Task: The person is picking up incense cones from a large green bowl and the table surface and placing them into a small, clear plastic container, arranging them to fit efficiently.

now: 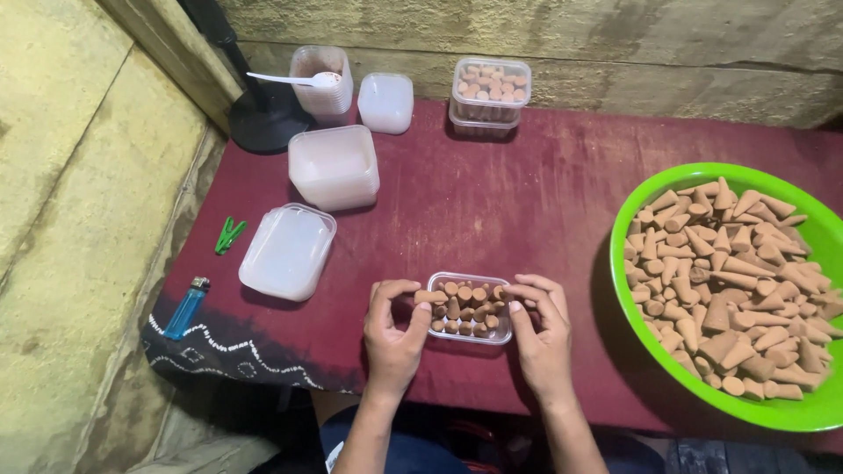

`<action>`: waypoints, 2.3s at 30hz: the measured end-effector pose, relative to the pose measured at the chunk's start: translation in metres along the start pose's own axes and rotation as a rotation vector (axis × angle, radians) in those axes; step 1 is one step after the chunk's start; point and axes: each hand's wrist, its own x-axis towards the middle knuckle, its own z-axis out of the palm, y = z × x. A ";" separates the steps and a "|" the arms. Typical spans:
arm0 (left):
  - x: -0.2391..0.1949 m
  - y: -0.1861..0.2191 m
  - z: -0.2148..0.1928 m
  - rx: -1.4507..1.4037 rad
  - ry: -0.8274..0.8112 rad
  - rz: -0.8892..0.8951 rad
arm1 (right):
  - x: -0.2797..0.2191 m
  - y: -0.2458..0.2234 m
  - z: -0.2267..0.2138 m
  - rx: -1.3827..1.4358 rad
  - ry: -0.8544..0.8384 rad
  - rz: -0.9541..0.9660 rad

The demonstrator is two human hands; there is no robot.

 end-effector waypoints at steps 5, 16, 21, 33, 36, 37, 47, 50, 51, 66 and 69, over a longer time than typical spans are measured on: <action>0.022 0.013 -0.001 -0.034 -0.095 0.022 | 0.001 0.001 -0.002 0.012 -0.004 0.014; 0.076 -0.002 0.024 -0.015 -0.428 0.172 | 0.003 -0.001 -0.004 -0.153 -0.009 -0.116; 0.073 0.004 0.020 -0.015 -0.486 0.321 | 0.003 -0.004 -0.002 -0.127 0.008 -0.126; 0.090 0.033 0.018 0.010 -0.583 0.508 | 0.006 -0.003 0.000 -0.204 -0.046 -0.072; 0.101 0.036 0.026 0.064 -0.692 0.517 | 0.007 -0.005 0.000 -0.206 -0.044 -0.097; 0.100 0.032 0.029 0.062 -0.694 0.516 | 0.007 -0.005 0.000 -0.207 -0.042 -0.095; 0.099 0.018 0.031 -0.077 -0.653 0.350 | 0.008 -0.002 0.000 -0.107 -0.011 -0.074; 0.096 0.018 0.031 -0.084 -0.689 0.300 | 0.006 0.000 -0.001 -0.057 0.027 -0.085; 0.095 0.017 0.030 -0.081 -0.699 0.281 | 0.006 0.001 -0.001 -0.039 0.050 -0.096; 0.099 0.019 0.025 -0.052 -0.738 0.332 | 0.002 -0.013 0.003 -0.339 0.007 -0.385; 0.100 0.016 0.025 -0.044 -0.709 0.314 | 0.001 -0.013 0.005 -0.370 0.026 -0.394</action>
